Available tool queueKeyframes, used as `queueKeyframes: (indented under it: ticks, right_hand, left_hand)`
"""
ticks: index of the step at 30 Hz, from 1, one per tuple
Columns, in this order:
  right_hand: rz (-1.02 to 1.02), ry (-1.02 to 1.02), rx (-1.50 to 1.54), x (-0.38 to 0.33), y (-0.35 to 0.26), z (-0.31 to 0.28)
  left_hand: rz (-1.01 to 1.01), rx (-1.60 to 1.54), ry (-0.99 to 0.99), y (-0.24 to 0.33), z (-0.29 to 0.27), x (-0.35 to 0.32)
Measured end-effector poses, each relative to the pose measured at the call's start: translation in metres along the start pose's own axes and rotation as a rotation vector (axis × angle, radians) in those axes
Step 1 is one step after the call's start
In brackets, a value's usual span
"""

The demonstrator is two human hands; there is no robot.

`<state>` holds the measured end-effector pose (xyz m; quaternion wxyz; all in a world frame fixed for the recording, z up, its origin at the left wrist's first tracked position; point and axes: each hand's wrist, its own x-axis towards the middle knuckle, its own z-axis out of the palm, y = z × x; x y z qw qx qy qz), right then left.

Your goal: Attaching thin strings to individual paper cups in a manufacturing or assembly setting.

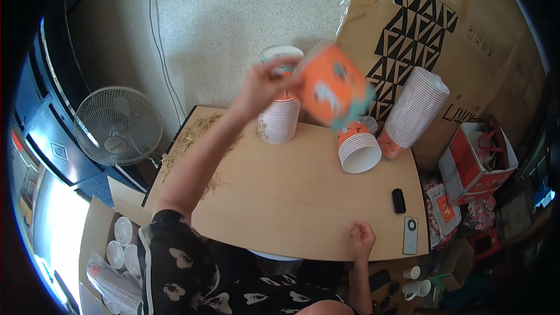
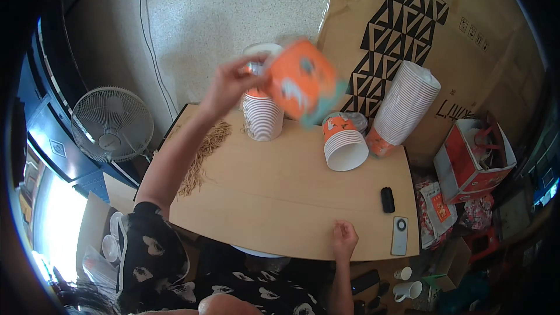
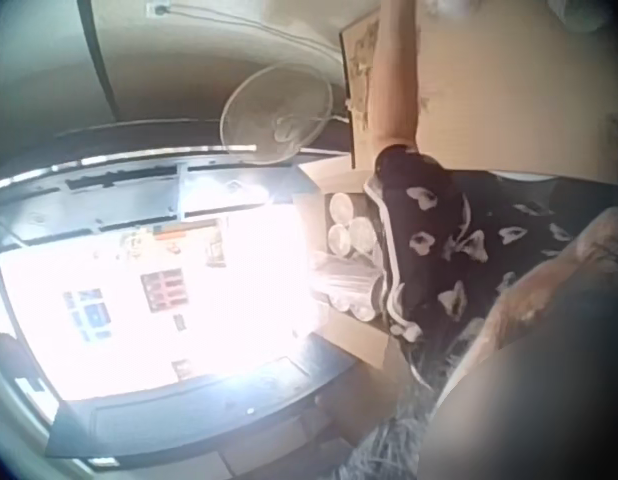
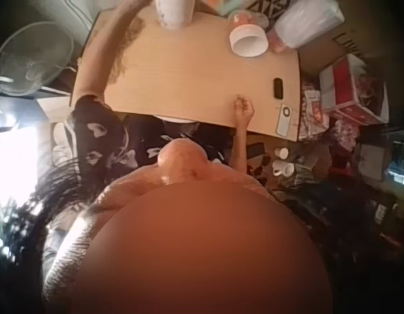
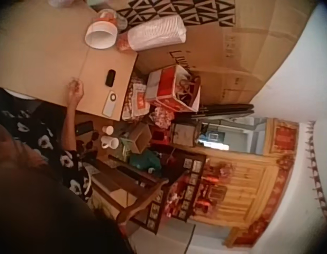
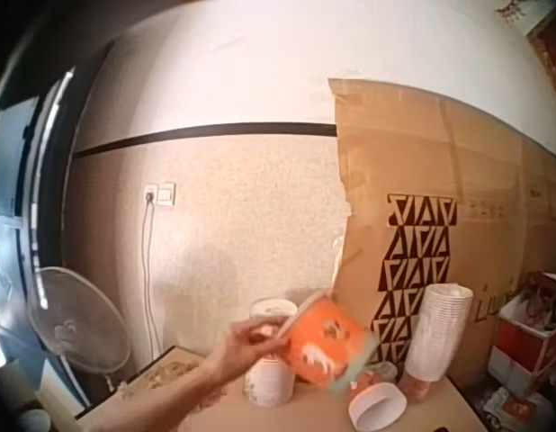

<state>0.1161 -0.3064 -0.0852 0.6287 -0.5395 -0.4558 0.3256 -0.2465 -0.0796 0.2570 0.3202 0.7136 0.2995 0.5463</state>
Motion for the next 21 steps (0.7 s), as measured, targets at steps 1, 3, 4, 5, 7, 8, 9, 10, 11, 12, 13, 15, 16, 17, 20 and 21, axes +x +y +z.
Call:
queueKeyframes:
  ticks: [1,3,4,5,7,8,9,10,11,12,13,15,16,17,20,21]
  right_hand:
    - [0.033,-0.015,0.016,-0.004,0.010,-0.004]
    - [0.067,-0.045,0.036,-0.010,0.022,0.000]
    - [0.094,-0.006,0.081,-0.013,0.027,0.004]
    - [0.112,0.042,0.147,-0.016,0.028,0.004]
    - [0.115,0.042,0.133,-0.018,0.034,0.008]
    - [0.117,0.043,0.119,-0.019,0.035,0.009]
    - [0.122,0.049,0.116,-0.018,0.037,0.010]
    - [0.127,0.029,0.114,-0.018,0.038,0.009]
    - [0.133,0.008,0.115,-0.018,0.039,0.008]
    - [0.138,0.012,0.109,-0.019,0.038,0.006]
    - [0.138,0.005,0.091,-0.019,0.036,0.005]
    - [0.143,-0.001,0.073,-0.019,0.034,0.005]
    - [0.147,-0.006,0.083,-0.020,0.033,0.005]
    - [0.151,-0.011,0.094,-0.020,0.032,0.005]
    - [0.158,0.000,0.077,-0.020,0.030,0.004]
    - [0.160,0.001,0.078,-0.022,0.030,0.004]
  left_hand:
    - [0.020,-0.065,0.119,-0.001,-0.007,0.022]
    - [0.021,-0.313,0.261,-0.052,-0.037,0.060]
    - [0.021,-0.314,0.263,-0.081,-0.048,0.073]
    - [-0.069,-0.481,0.366,-0.094,-0.049,0.090]
    - [-0.183,-0.657,0.481,-0.142,-0.058,0.103]
    - [-0.213,-0.751,0.577,-0.161,-0.061,0.105]
    - [-0.245,-0.844,0.672,-0.176,-0.063,0.107]
    - [-0.250,-0.848,0.669,-0.186,-0.064,0.107]
    - [-0.273,-0.879,0.716,-0.194,-0.066,0.107]
    - [-0.300,-0.913,0.763,-0.200,-0.065,0.105]
    - [-0.306,-0.914,0.764,-0.206,-0.064,0.102]
    - [-0.331,-0.860,0.746,-0.217,-0.065,0.092]
    - [-0.336,-0.859,0.747,-0.223,-0.066,0.085]
    - [-0.365,-0.858,0.705,-0.228,-0.067,0.076]
    - [-0.473,-0.715,0.680,-0.231,-0.069,0.059]
    - [-0.543,-0.568,0.697,-0.228,-0.071,0.055]
